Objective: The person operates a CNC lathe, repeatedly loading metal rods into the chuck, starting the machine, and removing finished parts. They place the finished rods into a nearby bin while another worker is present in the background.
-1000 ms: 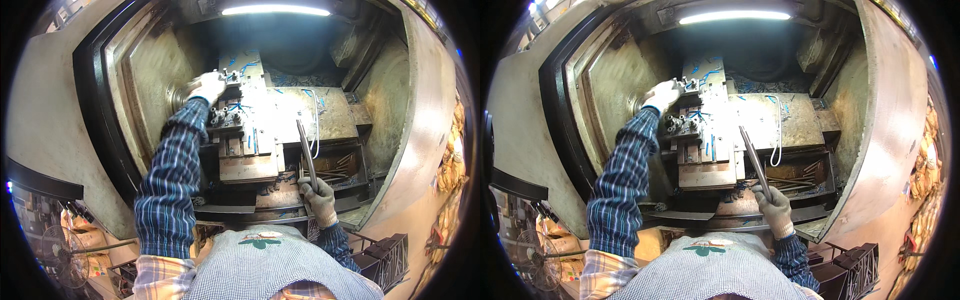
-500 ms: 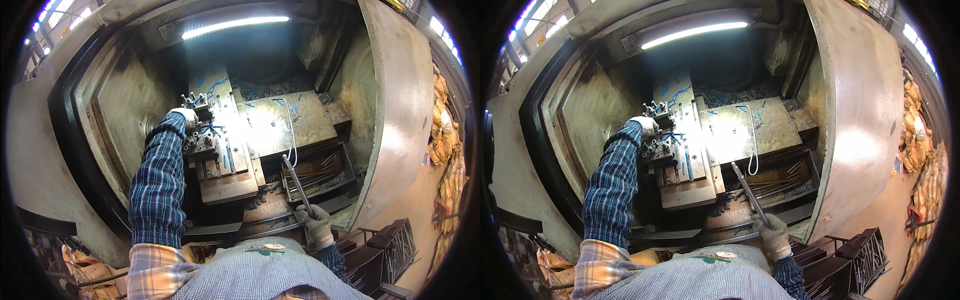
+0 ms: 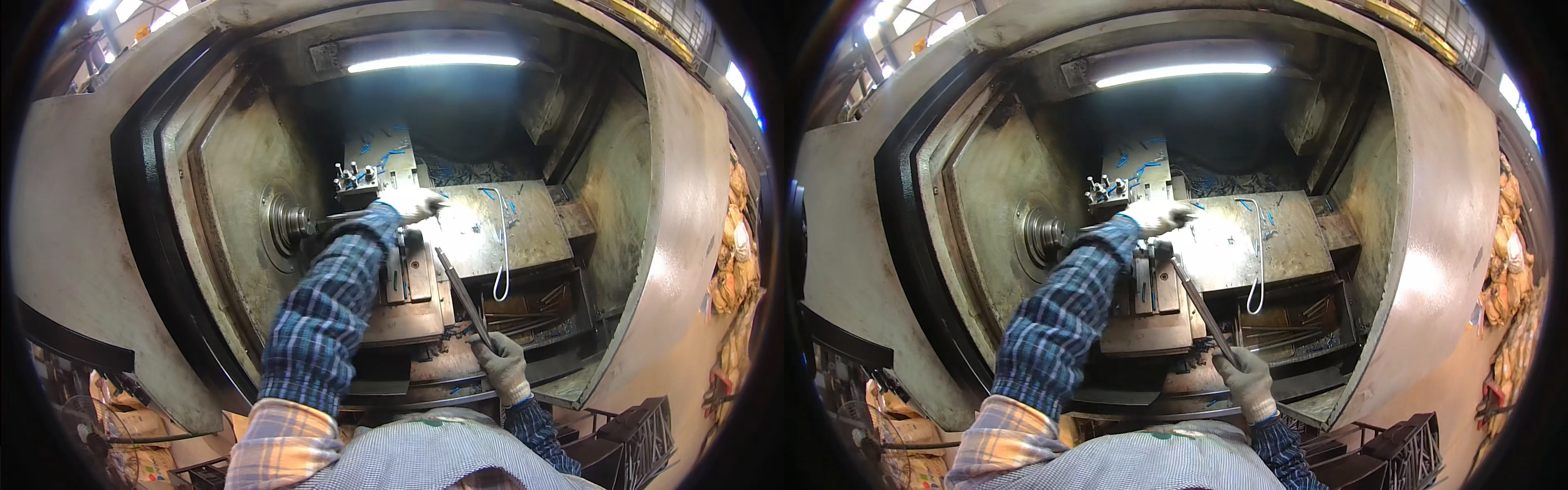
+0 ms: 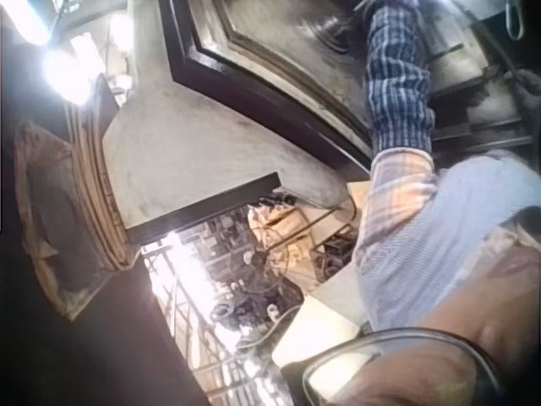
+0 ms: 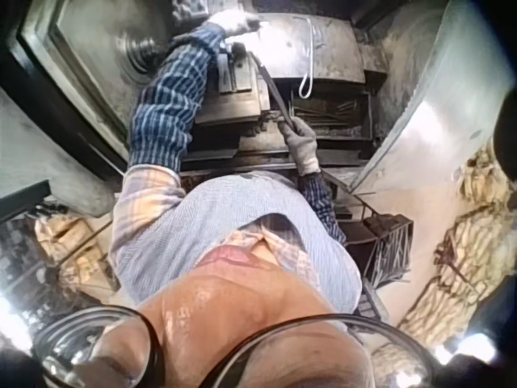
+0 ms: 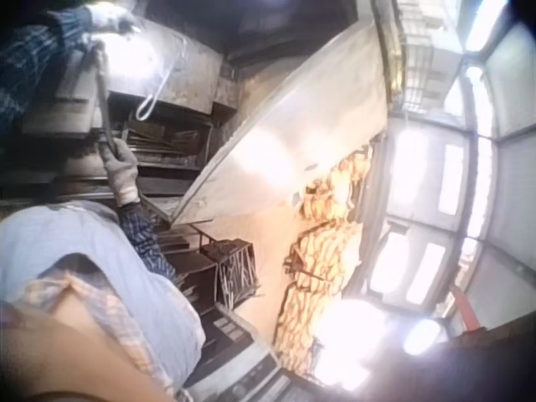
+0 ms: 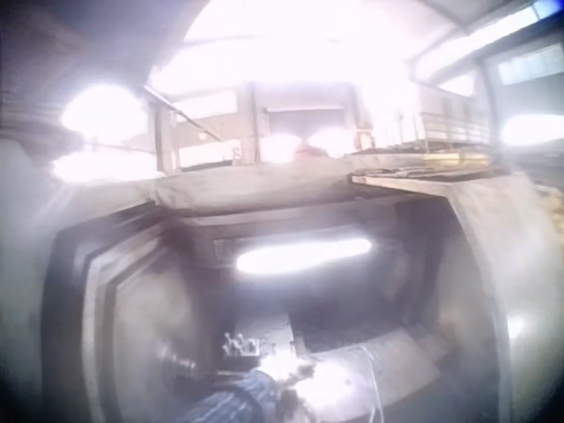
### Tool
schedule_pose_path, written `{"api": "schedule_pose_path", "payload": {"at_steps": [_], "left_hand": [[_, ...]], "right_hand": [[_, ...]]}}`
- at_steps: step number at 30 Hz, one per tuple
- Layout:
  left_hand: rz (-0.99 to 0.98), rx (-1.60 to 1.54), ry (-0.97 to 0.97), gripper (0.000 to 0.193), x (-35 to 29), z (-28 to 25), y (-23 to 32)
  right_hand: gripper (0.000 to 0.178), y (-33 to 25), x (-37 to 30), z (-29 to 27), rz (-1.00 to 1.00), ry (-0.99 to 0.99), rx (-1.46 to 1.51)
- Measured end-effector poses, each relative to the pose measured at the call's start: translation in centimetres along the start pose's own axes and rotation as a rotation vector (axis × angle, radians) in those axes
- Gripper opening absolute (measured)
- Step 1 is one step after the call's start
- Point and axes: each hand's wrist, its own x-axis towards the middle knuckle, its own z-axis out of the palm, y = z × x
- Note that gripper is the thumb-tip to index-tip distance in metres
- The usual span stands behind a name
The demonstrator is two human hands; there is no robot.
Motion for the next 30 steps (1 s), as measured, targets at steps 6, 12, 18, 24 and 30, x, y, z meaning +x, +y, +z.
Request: {"api": "schedule_pose_path", "payload": {"at_steps": [6,12,18,24,30], "left_hand": [[0.147,0.445,0.245,0.024,2.3,-3.6,11.4],[-0.082,0.238,0.737,0.044,-9.3,-11.6,15.1],[0.17,-0.895,1.265,0.047,-28.5,-8.6,19.0],[-0.345,-0.763,1.618,0.065,-46.9,-4.1,18.7],[-0.904,-0.18,1.752,0.062,-61.9,1.2,15.1]], "right_hand": [[0.045,-0.7,0.6,-2.2,-0.136,0.04,0.113],[0.036,-2.1,8.0,-0.4,-0.4,0.074,-0.124],[0.035,-9.9,20.2,7.4,-0.593,-0.197,-0.518],[0.037,-17.6,21.9,13.1,-0.723,-0.347,-1.031],[0.038,-16.8,24.8,14.4,-0.699,-0.463,-0.909]]}}
